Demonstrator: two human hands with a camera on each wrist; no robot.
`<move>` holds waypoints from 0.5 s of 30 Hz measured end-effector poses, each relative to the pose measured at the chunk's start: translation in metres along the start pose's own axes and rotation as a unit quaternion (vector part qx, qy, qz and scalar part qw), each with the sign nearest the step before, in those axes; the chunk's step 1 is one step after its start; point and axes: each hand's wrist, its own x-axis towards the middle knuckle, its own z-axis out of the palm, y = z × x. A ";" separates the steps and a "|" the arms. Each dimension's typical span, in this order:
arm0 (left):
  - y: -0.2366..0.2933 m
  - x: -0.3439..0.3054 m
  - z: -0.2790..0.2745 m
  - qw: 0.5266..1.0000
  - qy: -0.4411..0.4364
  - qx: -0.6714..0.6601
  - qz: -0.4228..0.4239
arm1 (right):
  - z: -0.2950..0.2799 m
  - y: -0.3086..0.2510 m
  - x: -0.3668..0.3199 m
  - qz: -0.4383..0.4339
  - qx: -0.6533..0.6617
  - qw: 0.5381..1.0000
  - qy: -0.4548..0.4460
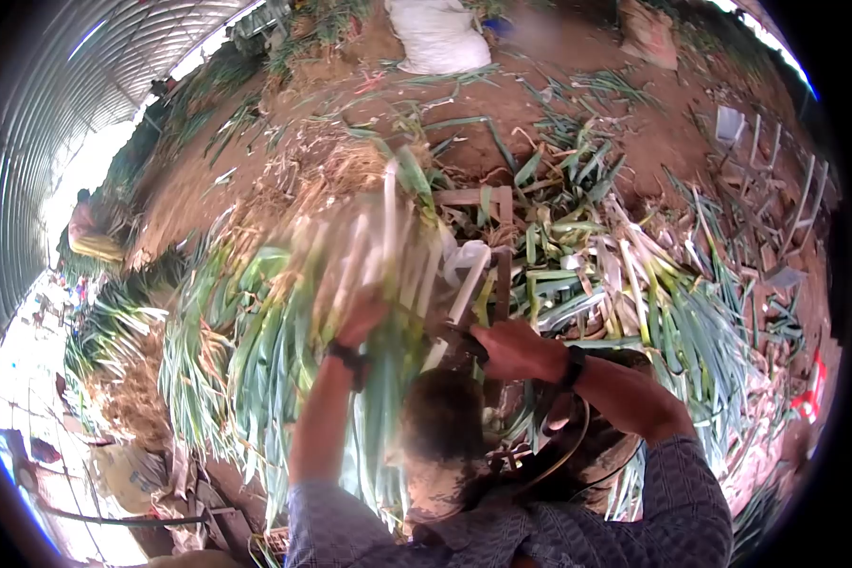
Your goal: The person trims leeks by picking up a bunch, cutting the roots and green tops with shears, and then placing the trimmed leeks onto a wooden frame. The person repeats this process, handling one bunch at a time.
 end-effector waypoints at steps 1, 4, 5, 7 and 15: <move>-0.003 0.002 0.002 1.000 -0.003 0.000 0.003 | 0.000 -0.002 -0.001 -0.008 0.007 1.000 0.017; -0.006 0.005 0.009 1.000 -0.016 -0.016 -0.005 | -0.010 -0.009 -0.004 -0.023 0.036 0.998 0.042; -0.005 0.004 0.009 0.999 -0.018 -0.025 -0.011 | -0.009 -0.008 -0.004 -0.036 0.042 0.997 0.056; -0.004 0.003 0.007 0.999 -0.018 -0.027 -0.018 | -0.005 -0.007 -0.003 -0.062 0.054 0.993 0.083; -0.018 0.016 -0.004 0.997 -0.030 0.036 -0.059 | 0.026 0.017 0.017 0.000 -0.012 1.000 0.024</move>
